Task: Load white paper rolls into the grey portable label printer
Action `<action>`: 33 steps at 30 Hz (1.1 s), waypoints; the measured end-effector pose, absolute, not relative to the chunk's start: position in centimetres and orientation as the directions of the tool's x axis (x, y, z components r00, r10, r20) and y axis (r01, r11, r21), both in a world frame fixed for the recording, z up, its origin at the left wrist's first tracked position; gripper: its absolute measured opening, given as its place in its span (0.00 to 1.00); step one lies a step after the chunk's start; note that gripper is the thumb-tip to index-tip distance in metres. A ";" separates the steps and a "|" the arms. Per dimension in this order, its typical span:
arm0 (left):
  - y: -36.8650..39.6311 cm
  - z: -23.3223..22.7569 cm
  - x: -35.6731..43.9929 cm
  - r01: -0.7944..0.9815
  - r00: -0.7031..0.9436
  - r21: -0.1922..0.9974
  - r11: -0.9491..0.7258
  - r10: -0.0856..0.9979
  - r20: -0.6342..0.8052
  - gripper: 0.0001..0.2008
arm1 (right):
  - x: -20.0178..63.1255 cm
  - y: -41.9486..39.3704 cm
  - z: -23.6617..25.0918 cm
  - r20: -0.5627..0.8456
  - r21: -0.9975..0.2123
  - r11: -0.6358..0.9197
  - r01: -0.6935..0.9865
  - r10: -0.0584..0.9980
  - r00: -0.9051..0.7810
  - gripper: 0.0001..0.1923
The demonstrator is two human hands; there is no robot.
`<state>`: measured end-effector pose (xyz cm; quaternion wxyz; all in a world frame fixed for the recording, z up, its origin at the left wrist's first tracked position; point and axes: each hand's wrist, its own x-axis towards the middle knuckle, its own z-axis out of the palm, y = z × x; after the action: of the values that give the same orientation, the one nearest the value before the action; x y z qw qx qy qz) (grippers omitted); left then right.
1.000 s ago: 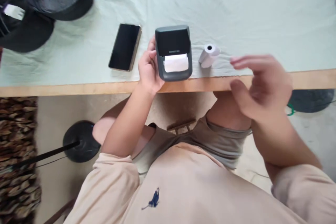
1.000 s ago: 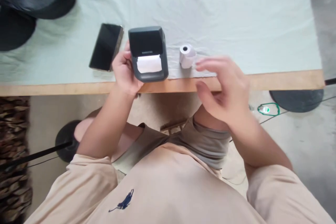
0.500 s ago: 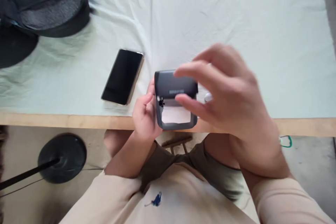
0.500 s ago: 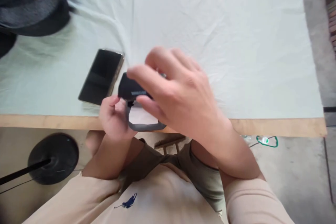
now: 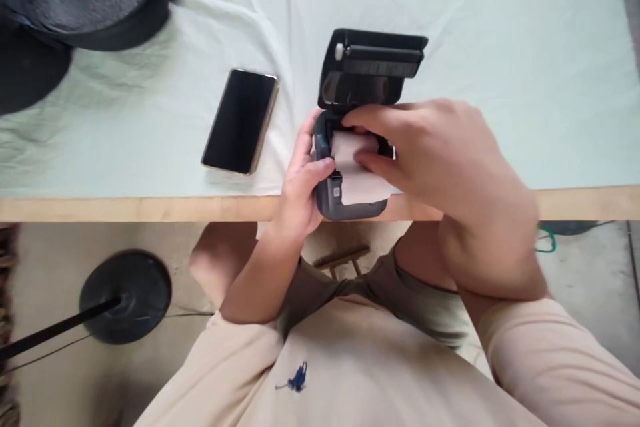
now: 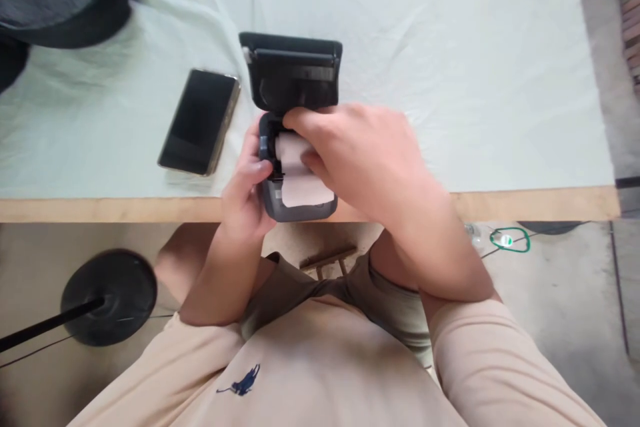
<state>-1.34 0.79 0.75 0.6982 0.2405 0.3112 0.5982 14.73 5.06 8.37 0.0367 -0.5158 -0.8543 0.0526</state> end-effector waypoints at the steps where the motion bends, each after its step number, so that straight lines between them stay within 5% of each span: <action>1: 0.7 0.7 -1.3 -0.677 0.107 0.711 0.189 0.981 -0.159 0.23 | 14.6 5.0 8.2 -0.006 -0.076 0.461 0.884 0.887 -0.462 0.18; 4: 0.7 0.8 -1.3 -0.652 0.130 0.722 0.232 0.972 -0.195 0.27 | 14.1 4.9 7.9 -0.014 0.032 0.452 0.891 0.892 -0.452 0.18; 8: 0.8 0.7 -1.0 -0.651 0.121 0.723 0.233 0.971 -0.204 0.26 | 14.9 4.7 9.1 0.077 -0.080 0.498 0.864 0.867 -0.493 0.17; 11: 1.0 0.6 -1.0 -0.672 0.118 0.708 0.218 0.975 -0.188 0.26 | 16.9 3.6 10.3 0.207 -0.405 0.438 0.802 0.899 -0.386 0.20; 14: 1.4 0.5 -1.2 -0.698 0.137 0.680 0.223 0.974 -0.178 0.24 | 20.2 2.4 9.3 0.392 -0.804 0.299 0.513 0.917 0.079 0.20; 16: 1.5 0.4 -1.3 -0.713 0.146 0.664 0.224 0.974 -0.171 0.22 | 22.6 1.8 7.2 0.251 -0.911 0.188 0.366 0.959 0.132 0.16; 18: 1.6 0.3 -1.3 -0.723 0.154 0.656 0.215 0.977 -0.150 0.20 | 24.7 1.5 4.6 0.193 -0.908 0.120 0.401 0.971 0.145 0.13; 24: 1.8 -0.3 -1.0 -0.761 0.153 0.630 0.156 0.986 -0.060 0.18 | 27.2 1.9 0.2 0.357 -0.748 0.177 0.640 0.920 0.163 0.17; 28: 1.9 -0.3 -1.0 -0.762 0.152 0.629 0.154 0.987 -0.058 0.18 | 27.5 1.9 0.1 0.315 -0.670 0.136 0.730 0.942 0.115 0.19; 33: 1.8 -0.1 -1.0 -0.721 0.156 0.677 0.148 0.987 -0.049 0.14 | 24.8 0.1 1.7 0.479 -0.509 0.188 0.840 0.872 0.095 0.26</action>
<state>-1.01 1.82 -0.09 0.7138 0.2618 0.2539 0.5980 24.77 0.13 1.66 0.3770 -0.6366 -0.6724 0.0217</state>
